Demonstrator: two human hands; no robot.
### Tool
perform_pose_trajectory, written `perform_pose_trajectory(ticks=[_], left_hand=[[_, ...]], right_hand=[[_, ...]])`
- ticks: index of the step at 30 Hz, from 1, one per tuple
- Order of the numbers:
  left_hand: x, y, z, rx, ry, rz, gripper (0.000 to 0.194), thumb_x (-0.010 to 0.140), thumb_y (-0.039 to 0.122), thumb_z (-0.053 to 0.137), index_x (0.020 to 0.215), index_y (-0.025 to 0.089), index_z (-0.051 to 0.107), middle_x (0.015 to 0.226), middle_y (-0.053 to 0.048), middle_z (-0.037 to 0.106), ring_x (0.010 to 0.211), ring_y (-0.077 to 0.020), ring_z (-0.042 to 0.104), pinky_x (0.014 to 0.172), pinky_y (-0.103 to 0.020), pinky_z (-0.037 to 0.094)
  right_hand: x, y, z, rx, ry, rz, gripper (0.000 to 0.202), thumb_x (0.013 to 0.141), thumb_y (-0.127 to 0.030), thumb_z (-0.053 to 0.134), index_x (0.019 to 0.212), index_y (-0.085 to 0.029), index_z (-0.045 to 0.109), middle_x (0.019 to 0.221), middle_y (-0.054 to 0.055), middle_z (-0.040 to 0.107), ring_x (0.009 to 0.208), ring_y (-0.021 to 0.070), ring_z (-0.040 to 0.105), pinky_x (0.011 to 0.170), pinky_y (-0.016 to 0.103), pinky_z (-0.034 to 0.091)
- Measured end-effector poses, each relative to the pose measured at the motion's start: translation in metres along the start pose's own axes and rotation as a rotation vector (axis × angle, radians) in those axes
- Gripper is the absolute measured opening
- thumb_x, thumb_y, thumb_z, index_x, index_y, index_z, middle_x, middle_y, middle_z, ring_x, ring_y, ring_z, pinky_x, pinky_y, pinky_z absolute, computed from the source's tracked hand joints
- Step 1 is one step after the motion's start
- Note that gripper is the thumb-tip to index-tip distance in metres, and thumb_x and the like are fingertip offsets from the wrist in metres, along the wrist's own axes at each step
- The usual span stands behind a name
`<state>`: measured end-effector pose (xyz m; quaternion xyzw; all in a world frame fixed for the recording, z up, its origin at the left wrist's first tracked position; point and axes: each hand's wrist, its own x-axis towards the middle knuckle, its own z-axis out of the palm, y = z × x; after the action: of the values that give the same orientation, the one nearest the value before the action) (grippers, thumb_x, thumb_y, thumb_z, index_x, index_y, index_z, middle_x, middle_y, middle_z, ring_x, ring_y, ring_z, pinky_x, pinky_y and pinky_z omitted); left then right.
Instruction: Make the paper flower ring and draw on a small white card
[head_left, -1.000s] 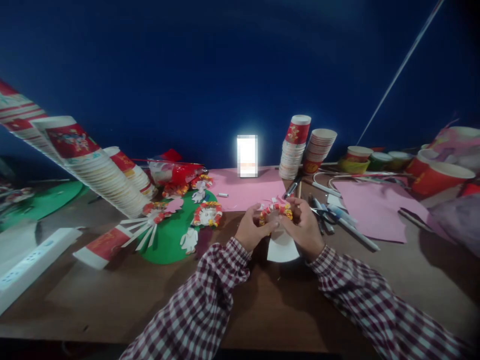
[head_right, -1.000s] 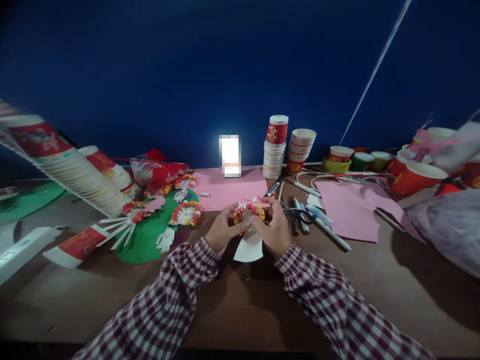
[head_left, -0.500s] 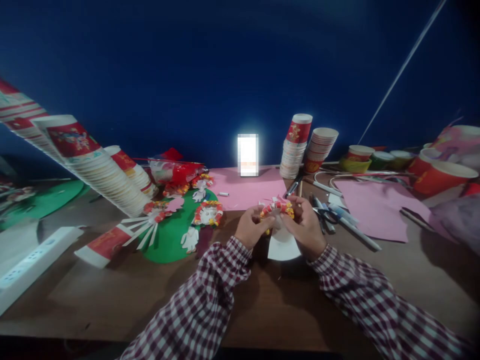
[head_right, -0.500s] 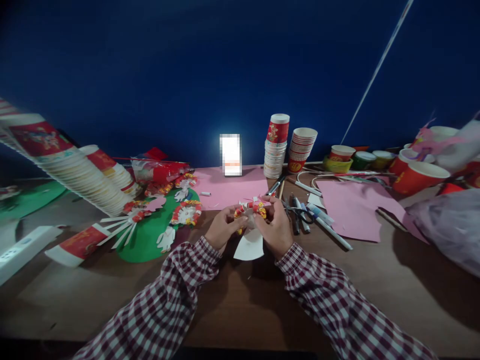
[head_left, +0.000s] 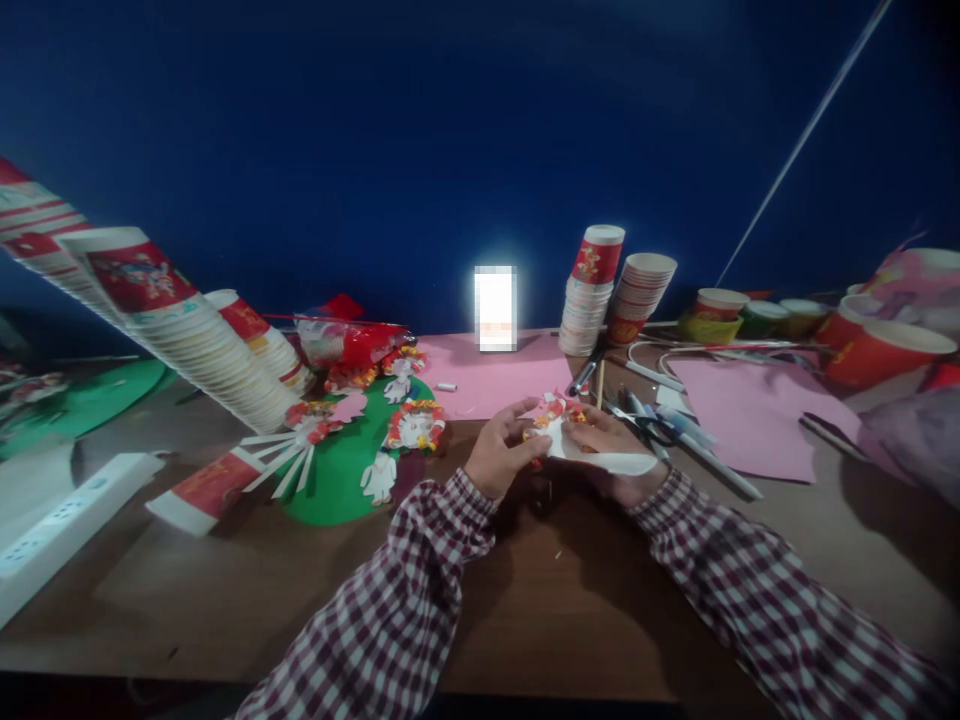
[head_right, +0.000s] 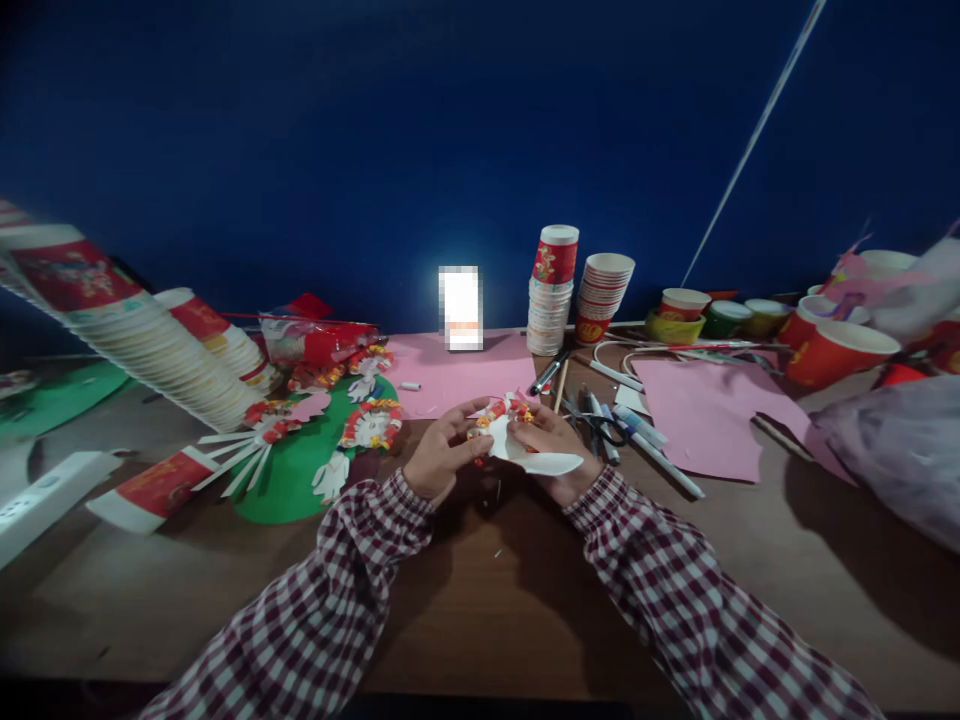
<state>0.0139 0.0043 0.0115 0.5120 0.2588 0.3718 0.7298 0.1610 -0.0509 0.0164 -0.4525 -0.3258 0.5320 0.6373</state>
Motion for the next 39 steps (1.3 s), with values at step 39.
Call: perform_pose_trajectory(ticks=[39], left_hand=[[0.006,-0.018,-0.005,-0.025,0.102,-0.094,0.059,0.058,0.031,0.083,0.107,0.010,0.059,0.094,-0.011,0.071,0.083,-0.0192,0.067,0.078,-0.031,0.053]], right_hand=[[-0.001,0.005,0.007,-0.041,0.378,-0.224,0.050,0.057,-0.032,0.080,0.099,-0.022,0.055,0.085,0.002,0.065,0.072,0.0178,0.062,0.062,0.032,0.050]])
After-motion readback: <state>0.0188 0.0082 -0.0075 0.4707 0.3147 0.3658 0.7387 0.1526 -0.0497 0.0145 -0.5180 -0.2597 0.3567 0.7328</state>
